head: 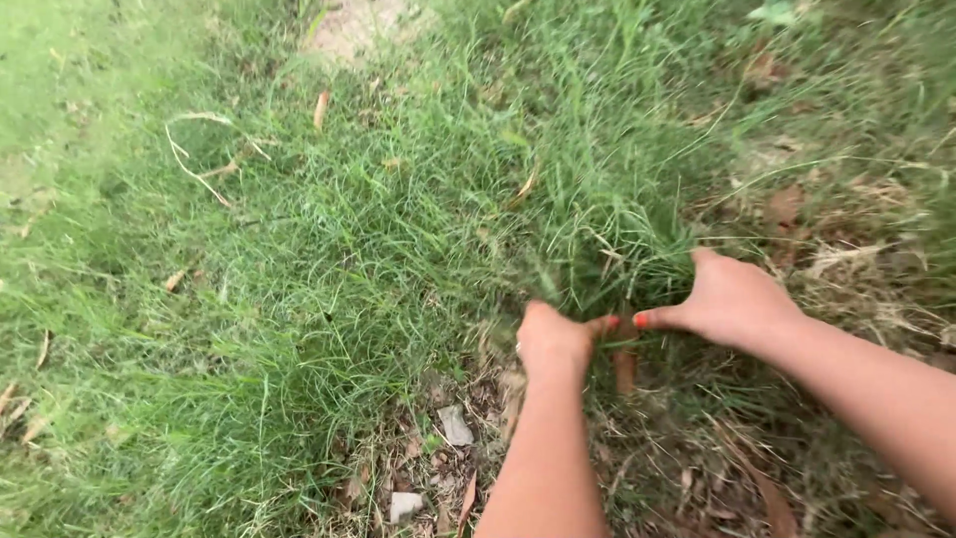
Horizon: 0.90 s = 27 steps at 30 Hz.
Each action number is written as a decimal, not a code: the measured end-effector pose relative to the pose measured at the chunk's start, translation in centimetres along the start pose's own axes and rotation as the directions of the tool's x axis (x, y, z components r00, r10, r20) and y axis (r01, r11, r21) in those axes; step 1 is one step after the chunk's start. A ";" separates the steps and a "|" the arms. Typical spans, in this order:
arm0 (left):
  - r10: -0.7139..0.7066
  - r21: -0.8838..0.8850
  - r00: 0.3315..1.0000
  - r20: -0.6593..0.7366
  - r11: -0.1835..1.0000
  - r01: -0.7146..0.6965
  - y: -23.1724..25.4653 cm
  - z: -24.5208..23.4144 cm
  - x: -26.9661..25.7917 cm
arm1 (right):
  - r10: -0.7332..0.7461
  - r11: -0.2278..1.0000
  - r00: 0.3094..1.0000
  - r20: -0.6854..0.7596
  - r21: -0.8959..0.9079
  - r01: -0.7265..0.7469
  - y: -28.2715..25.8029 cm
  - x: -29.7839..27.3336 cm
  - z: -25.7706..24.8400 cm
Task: Pulling grass and weeds from the ground by hand.
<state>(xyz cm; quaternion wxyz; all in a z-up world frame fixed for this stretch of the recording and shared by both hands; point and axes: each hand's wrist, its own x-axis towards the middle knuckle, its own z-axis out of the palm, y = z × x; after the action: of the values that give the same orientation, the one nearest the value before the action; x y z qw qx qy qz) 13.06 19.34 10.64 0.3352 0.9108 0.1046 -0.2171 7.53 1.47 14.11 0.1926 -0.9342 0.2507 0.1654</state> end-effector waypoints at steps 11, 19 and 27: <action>-0.059 -0.391 0.989 -0.136 0.920 0.001 0.0 3.3 5.1 | -0.171 0.967 0.975 -0.141 0.165 0.194 -2.8 6.7 6.6; -0.014 -0.861 0.990 -0.137 0.496 -0.112 -1.5 5.6 10.5 | -0.069 0.467 0.901 -0.428 0.784 0.409 -3.2 11.2 7.7; 0.189 -0.893 0.981 -0.043 0.432 -0.123 -0.6 8.0 11.6 | 0.059 0.418 0.984 -0.170 0.899 0.131 -1.6 11.3 7.3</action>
<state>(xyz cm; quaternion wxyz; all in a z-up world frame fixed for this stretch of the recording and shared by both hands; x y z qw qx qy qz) 20.53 15.03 -0.52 0.7846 0.5972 0.1080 -0.1265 16.09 1.40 3.61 0.6465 -0.6983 0.2959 -0.0829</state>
